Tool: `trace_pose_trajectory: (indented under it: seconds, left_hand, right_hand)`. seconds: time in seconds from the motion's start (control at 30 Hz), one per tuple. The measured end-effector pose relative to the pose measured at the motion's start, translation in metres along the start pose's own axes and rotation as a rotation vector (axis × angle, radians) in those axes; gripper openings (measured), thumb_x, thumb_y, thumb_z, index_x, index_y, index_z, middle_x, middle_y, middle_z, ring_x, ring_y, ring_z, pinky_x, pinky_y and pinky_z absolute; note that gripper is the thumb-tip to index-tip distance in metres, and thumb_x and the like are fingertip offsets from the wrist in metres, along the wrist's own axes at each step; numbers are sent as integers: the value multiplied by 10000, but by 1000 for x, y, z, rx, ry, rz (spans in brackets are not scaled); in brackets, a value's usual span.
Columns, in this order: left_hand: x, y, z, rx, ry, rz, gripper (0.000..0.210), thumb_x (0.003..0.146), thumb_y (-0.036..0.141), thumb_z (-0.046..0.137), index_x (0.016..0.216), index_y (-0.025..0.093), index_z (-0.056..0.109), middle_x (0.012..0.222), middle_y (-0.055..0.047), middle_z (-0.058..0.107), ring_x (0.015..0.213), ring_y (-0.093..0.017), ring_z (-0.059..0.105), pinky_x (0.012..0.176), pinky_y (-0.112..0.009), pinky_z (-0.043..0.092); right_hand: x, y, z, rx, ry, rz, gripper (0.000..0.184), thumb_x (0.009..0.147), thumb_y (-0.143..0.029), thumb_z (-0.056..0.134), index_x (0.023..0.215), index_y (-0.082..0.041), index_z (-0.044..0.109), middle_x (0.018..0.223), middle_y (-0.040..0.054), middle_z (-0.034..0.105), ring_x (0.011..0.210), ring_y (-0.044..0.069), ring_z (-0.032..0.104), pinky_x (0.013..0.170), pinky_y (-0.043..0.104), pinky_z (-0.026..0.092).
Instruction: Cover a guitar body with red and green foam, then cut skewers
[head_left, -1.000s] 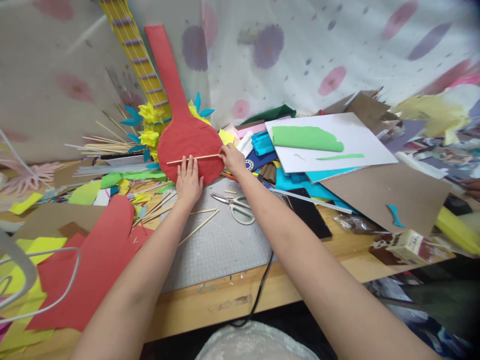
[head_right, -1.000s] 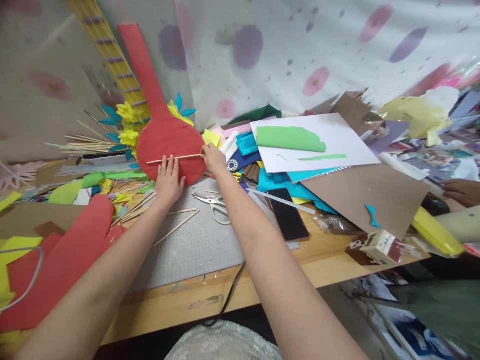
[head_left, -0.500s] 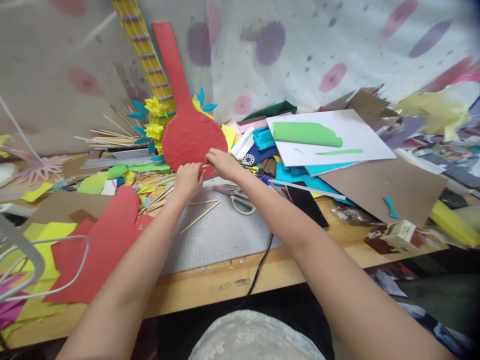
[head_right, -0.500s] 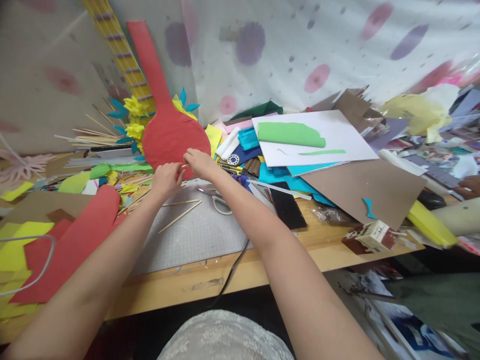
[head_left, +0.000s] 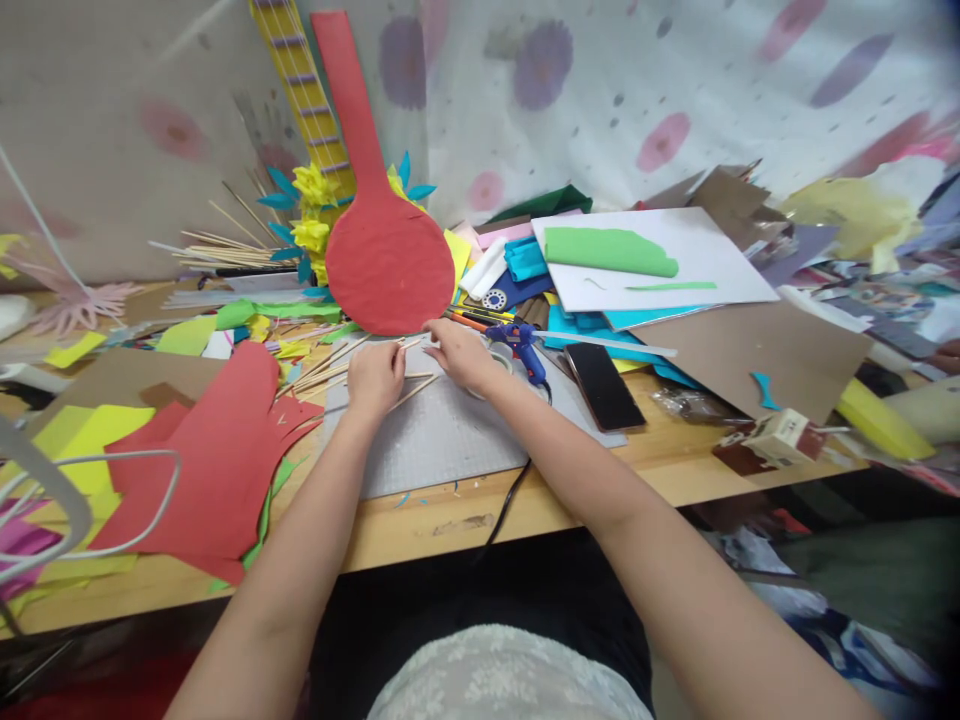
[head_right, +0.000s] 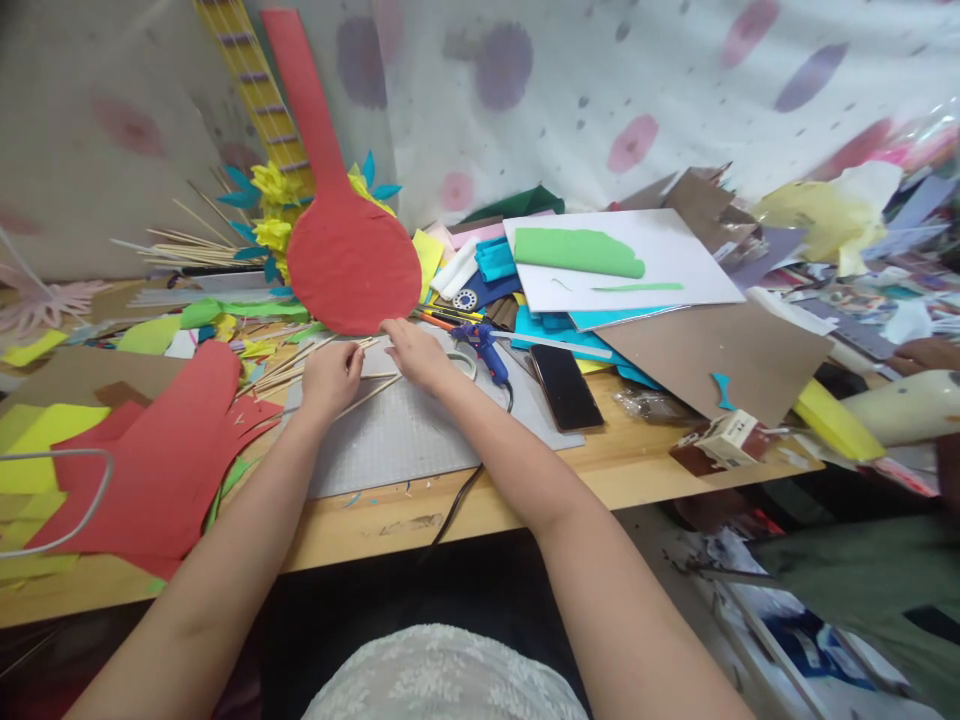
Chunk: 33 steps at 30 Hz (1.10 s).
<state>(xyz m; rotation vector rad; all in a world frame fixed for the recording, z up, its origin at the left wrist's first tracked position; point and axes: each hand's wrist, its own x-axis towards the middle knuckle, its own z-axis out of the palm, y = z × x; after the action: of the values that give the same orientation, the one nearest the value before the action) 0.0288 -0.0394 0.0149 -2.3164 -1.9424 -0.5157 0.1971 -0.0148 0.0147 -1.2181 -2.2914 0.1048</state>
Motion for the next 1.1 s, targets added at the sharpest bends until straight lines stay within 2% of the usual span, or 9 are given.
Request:
trace_pose_trajectory:
  seconds: [0.03,0.17,0.27,0.37,0.57,0.7,0.83,0.93,1.1]
  left_hand:
    - [-4,-1,3,9,9,-25,349,899,319,333,861,181,651,878,-113,686,858,-246,601,726,-337,354]
    - [-13,-4,12,36,44,-92,330,893,300,336,888,179,643,888,-124,681,878,-259,591,760,-359,361]
    - [-15,-2,13,25,51,-95,320,889,290,340,888,181,641,882,-126,678,897,-259,587,781,-361,368]
    - [-16,0,8,-12,23,-120,315,892,304,342,871,193,636,891,-119,679,886,-250,590,731,-337,376]
    - [-19,-5,-5,-59,-31,-251,306,901,350,346,898,221,623,908,-95,682,804,-238,600,593,-299,326]
    - [-18,-4,-7,-93,13,-292,298,904,343,344,907,222,616,881,-86,681,771,-227,597,576,-290,300]
    - [-18,-3,-9,-152,49,-344,294,911,345,339,907,224,608,855,-75,673,751,-216,590,572,-284,293]
    - [-18,-4,-11,-198,87,-319,285,919,335,334,917,224,597,860,-63,664,773,-208,590,587,-281,304]
    - [-22,3,-10,-246,138,-267,269,919,341,353,922,220,593,839,-38,656,773,-185,585,593,-269,302]
  right_hand:
    - [-9,2,-2,-24,-9,62,254,874,-112,444,1112,-146,527,1050,99,613,954,195,547,819,302,398]
    - [-44,14,-9,-236,-133,297,223,845,-113,431,1003,-135,587,994,139,623,924,251,554,750,333,405]
    - [-59,18,-9,-286,-141,309,204,844,-195,475,998,-132,596,1014,155,602,965,274,525,755,341,406]
    - [-63,16,-7,-324,-129,296,233,831,-248,522,1017,-128,594,1029,159,586,982,282,509,802,364,401]
    - [-64,11,-5,-383,-196,441,314,847,-313,547,1025,-62,608,1023,234,585,995,338,534,817,423,407]
    - [-64,17,-8,-251,-183,443,245,856,-295,537,975,-95,614,1009,212,601,977,313,568,805,397,420]
    - [-58,27,-9,141,-31,480,180,872,-264,467,1005,-169,542,1004,105,625,911,207,599,769,316,439]
    - [-52,25,-6,376,67,481,201,827,-326,505,982,-202,473,924,38,618,815,165,592,695,278,439]
    - [-48,4,4,356,-57,459,404,650,-454,669,895,-216,453,810,0,561,695,158,530,585,258,385]
